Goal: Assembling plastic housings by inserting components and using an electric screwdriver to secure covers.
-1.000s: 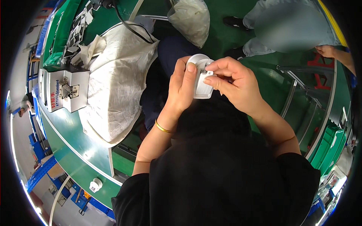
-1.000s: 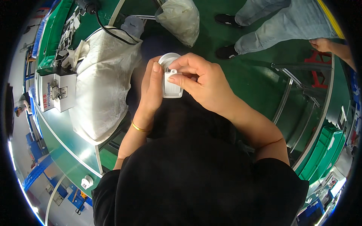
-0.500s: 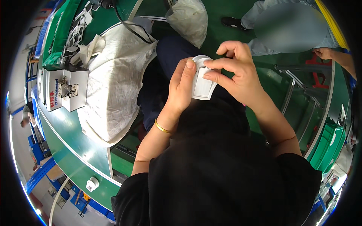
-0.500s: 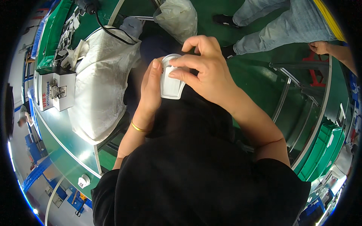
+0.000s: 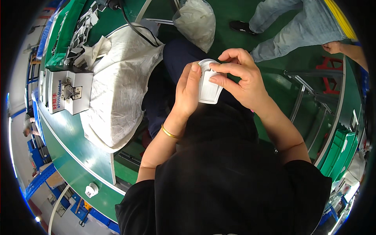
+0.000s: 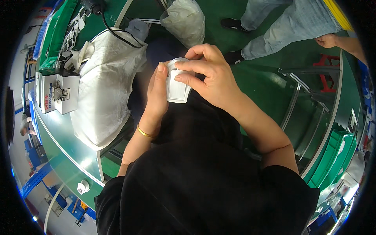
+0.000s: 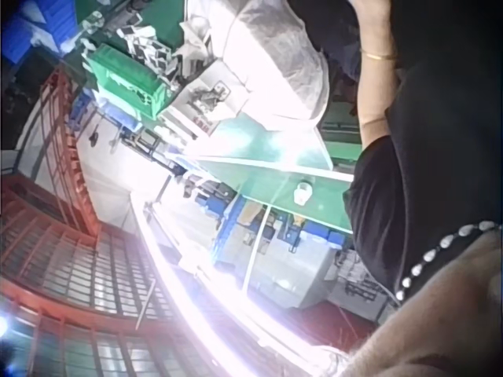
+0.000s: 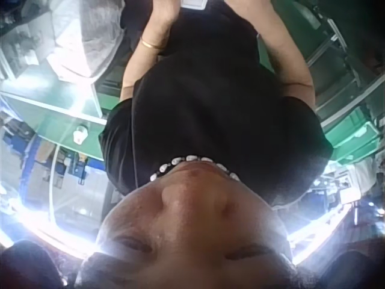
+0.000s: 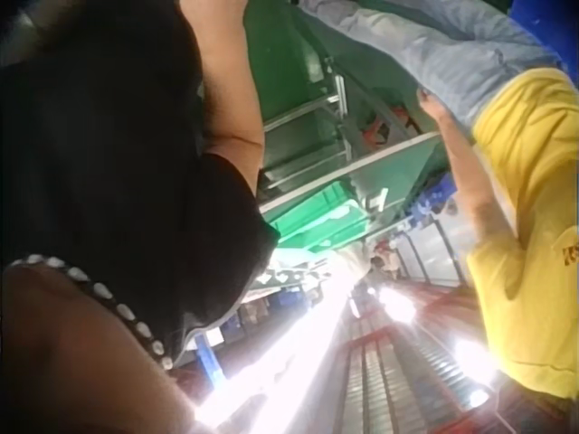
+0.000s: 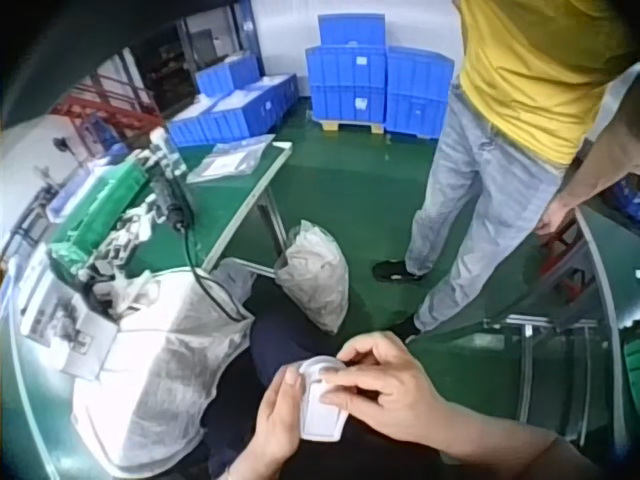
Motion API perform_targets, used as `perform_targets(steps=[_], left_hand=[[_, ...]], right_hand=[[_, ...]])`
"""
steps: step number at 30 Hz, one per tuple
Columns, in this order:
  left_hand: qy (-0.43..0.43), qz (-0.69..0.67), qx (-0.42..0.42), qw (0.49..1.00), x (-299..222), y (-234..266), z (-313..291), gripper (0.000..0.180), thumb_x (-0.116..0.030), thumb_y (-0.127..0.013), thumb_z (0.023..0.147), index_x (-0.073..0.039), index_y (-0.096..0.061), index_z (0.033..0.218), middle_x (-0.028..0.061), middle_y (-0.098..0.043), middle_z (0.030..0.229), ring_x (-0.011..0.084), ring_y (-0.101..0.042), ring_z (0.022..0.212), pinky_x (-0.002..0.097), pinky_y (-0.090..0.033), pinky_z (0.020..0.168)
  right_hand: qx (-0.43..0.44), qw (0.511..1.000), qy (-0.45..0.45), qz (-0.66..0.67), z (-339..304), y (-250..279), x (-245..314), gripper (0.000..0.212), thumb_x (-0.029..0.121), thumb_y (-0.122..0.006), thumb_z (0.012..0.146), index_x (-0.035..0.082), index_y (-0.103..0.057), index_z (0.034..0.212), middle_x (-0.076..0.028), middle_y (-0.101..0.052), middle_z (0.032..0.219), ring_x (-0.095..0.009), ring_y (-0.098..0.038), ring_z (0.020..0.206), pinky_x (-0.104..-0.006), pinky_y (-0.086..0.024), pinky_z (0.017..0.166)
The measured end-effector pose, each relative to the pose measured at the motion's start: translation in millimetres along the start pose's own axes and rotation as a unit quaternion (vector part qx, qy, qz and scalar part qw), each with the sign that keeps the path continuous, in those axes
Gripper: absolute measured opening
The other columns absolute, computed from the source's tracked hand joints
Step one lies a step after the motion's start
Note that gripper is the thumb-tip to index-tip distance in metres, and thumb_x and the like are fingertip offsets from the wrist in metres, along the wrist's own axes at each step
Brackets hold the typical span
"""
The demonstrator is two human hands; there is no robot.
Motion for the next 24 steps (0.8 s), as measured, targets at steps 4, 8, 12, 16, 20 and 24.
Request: perform_targets(steps=[4,8,12,16,20,24], left_hand=[[-0.044,-0.001,-0.004,0.999,-5.8,2.5,-2.2,0.051,-0.043,-0.037,0.107,0.002,-0.056,0.120,0.0063,-0.064,0.099,0.0089,-0.058,0.085,0.0237,-0.047,0.074],[-0.111,0.049,-0.040,0.992,-19.4,8.9,-14.3,0.052,-0.043,-0.038,0.106,0.003,-0.053,0.124,0.0093,-0.064,0.104,0.0127,-0.060,0.089,0.0261,-0.048,0.079],[-0.237,0.098,-0.049,0.965,-33.3,23.6,-30.0,0.057,-0.046,-0.042,0.103,0.005,-0.048,0.128,0.0146,-0.065,0.111,0.0192,-0.063,0.097,0.0304,-0.049,0.086],[-0.322,0.108,-0.102,0.935,-47.0,49.6,-44.4,0.056,-0.043,-0.046,0.102,0.006,-0.046,0.129,0.0179,-0.064,0.114,0.0232,-0.064,0.101,0.0337,-0.050,0.089],[-0.351,0.131,-0.098,0.922,-65.6,86.5,-67.5,0.055,-0.031,-0.054,0.096,0.008,-0.040,0.134,0.0214,-0.062,0.116,0.0286,-0.064,0.102,0.0368,-0.049,0.090],[-0.372,0.141,-0.125,0.909,-76.4,122.3,-87.8,0.059,-0.027,-0.058,0.094,0.009,-0.037,0.136,0.0225,-0.062,0.115,0.0307,-0.064,0.100,0.0372,-0.049,0.089]], right_hand=[[-0.011,1.000,0.013,-0.019,-1.8,-4.3,6.6,0.031,0.006,-0.080,0.078,0.008,-0.075,0.109,-0.007,-0.059,0.112,-0.017,-0.057,0.091,-0.0277,-0.048,0.077],[-0.013,0.996,0.088,0.028,3.2,-5.1,22.9,0.032,0.004,-0.080,0.079,0.005,-0.074,0.111,-0.011,-0.059,0.117,-0.020,-0.059,0.098,-0.0293,-0.049,0.081],[0.024,0.992,0.108,0.060,9.0,-13.6,38.8,0.042,0.002,-0.078,0.081,0.004,-0.068,0.121,-0.012,-0.056,0.125,-0.021,-0.059,0.108,-0.0324,-0.049,0.091],[0.037,0.954,-0.078,0.286,24.0,-45.3,66.4,0.074,0.002,-0.074,0.085,0.000,-0.036,0.148,-0.014,-0.055,0.130,-0.021,-0.054,0.119,-0.0352,-0.043,0.103],[0.166,0.910,-0.142,0.353,42.0,-76.6,81.5,0.069,0.007,-0.072,0.087,-0.004,-0.038,0.146,-0.013,-0.056,0.129,-0.019,-0.054,0.119,-0.0339,-0.042,0.103],[0.233,0.904,-0.132,0.333,69.0,-106.9,112.3,0.067,0.009,-0.073,0.087,-0.005,-0.041,0.144,-0.012,-0.057,0.127,-0.019,-0.055,0.117,-0.0333,-0.043,0.102]])
Point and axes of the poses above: each hand's wrist, its own z-axis towards the middle knuckle, its own y-axis out of the back of the hand, x = y × z, the point moved 2 cm from there along z, towards the middle knuckle
